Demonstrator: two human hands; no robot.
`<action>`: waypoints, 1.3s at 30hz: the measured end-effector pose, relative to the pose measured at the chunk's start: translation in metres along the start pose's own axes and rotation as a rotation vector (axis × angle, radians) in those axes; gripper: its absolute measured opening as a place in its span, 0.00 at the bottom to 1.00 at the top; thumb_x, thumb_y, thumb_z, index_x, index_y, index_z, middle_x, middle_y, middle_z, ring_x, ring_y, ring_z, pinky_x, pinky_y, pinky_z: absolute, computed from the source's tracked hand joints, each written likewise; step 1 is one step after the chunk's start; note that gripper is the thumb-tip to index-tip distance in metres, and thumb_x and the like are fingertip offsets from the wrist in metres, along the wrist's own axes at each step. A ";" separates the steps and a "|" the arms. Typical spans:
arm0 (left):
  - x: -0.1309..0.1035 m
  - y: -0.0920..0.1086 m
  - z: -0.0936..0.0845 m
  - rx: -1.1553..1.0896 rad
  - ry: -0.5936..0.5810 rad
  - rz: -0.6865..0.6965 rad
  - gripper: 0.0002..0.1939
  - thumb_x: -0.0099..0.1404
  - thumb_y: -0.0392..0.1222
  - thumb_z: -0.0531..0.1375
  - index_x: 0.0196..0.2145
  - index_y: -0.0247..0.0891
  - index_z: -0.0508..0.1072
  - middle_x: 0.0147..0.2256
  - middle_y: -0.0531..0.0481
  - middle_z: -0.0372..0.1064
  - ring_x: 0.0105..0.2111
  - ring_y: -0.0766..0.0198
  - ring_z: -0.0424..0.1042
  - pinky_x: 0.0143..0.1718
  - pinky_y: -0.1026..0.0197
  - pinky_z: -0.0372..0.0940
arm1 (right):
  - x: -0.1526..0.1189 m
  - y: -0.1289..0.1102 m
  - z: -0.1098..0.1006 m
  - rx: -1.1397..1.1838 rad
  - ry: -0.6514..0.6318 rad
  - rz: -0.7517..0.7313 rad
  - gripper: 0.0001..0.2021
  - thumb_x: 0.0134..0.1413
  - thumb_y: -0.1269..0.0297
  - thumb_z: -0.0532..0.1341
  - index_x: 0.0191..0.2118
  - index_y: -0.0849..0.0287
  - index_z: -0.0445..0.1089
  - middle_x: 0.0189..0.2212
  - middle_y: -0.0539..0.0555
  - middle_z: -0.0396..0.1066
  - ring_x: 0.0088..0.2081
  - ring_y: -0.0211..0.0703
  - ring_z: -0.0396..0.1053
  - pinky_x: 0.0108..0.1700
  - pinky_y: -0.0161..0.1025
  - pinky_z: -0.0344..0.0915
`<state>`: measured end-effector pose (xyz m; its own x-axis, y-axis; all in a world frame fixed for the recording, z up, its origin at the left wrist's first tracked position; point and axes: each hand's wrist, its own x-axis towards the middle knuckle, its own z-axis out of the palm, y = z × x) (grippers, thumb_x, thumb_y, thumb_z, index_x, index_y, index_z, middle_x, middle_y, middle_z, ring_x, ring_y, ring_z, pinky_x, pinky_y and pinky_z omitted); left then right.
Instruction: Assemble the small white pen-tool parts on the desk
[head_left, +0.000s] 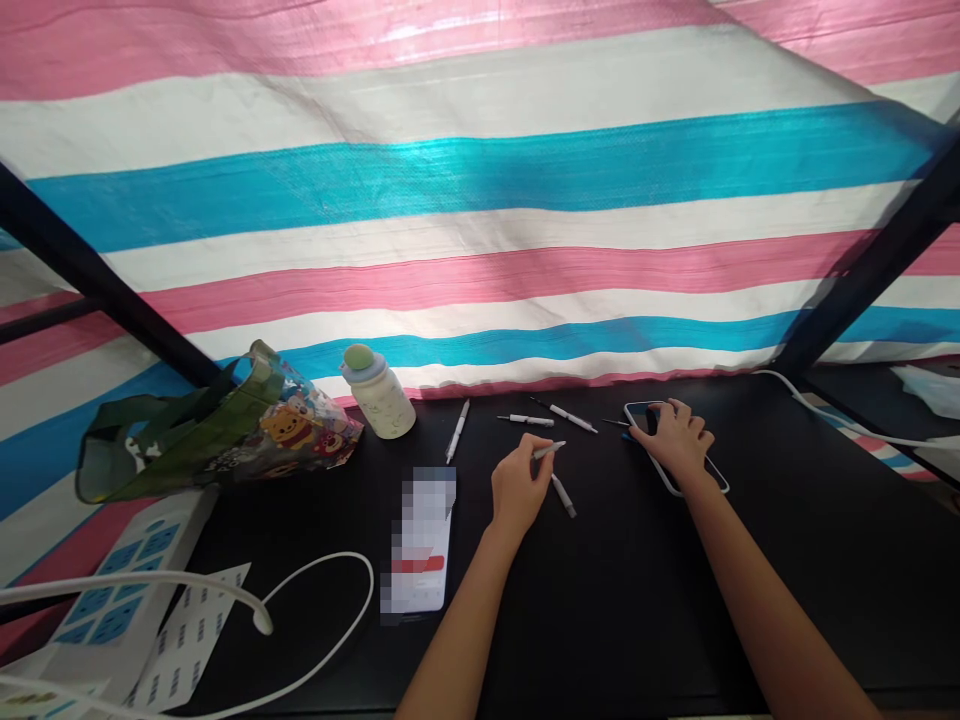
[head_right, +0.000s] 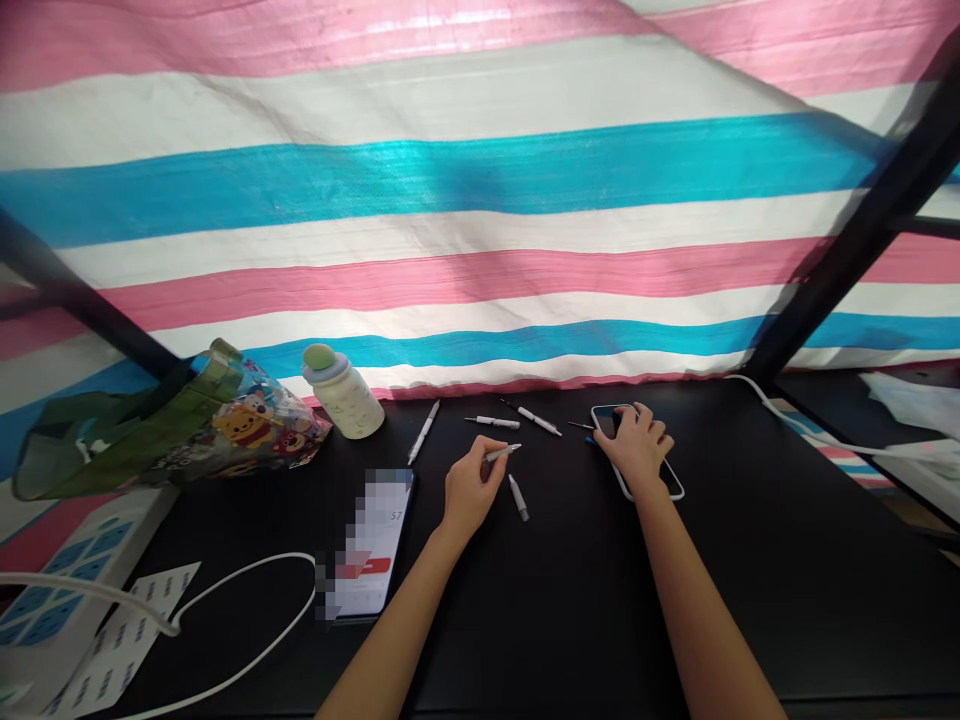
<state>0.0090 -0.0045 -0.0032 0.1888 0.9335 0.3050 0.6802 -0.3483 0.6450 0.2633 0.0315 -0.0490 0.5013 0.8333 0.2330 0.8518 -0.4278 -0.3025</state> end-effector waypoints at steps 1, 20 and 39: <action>0.000 0.000 0.000 0.000 -0.001 0.005 0.10 0.64 0.45 0.51 0.39 0.42 0.68 0.23 0.56 0.66 0.25 0.67 0.67 0.28 0.67 0.56 | -0.002 -0.001 0.000 0.001 0.010 -0.009 0.24 0.49 0.49 0.53 0.49 0.58 0.62 0.53 0.64 0.53 0.51 0.64 0.53 0.46 0.59 0.52; 0.000 0.001 0.001 -0.065 -0.063 0.001 0.11 0.64 0.49 0.50 0.37 0.42 0.68 0.28 0.56 0.69 0.26 0.68 0.66 0.29 0.67 0.58 | -0.069 -0.077 -0.024 1.057 -0.500 -0.452 0.12 0.55 0.55 0.52 0.35 0.58 0.64 0.30 0.52 0.70 0.37 0.44 0.70 0.40 0.40 0.65; 0.001 -0.001 0.001 -0.037 -0.080 0.013 0.12 0.65 0.48 0.49 0.40 0.43 0.68 0.29 0.56 0.68 0.28 0.69 0.66 0.29 0.68 0.57 | -0.074 -0.079 -0.023 1.094 -0.497 -0.429 0.13 0.56 0.53 0.52 0.35 0.58 0.63 0.27 0.52 0.69 0.33 0.43 0.69 0.37 0.40 0.65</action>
<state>0.0095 -0.0033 -0.0039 0.2543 0.9323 0.2572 0.6510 -0.3617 0.6674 0.1625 -0.0048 -0.0216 -0.0939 0.9747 0.2030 0.2422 0.2202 -0.9449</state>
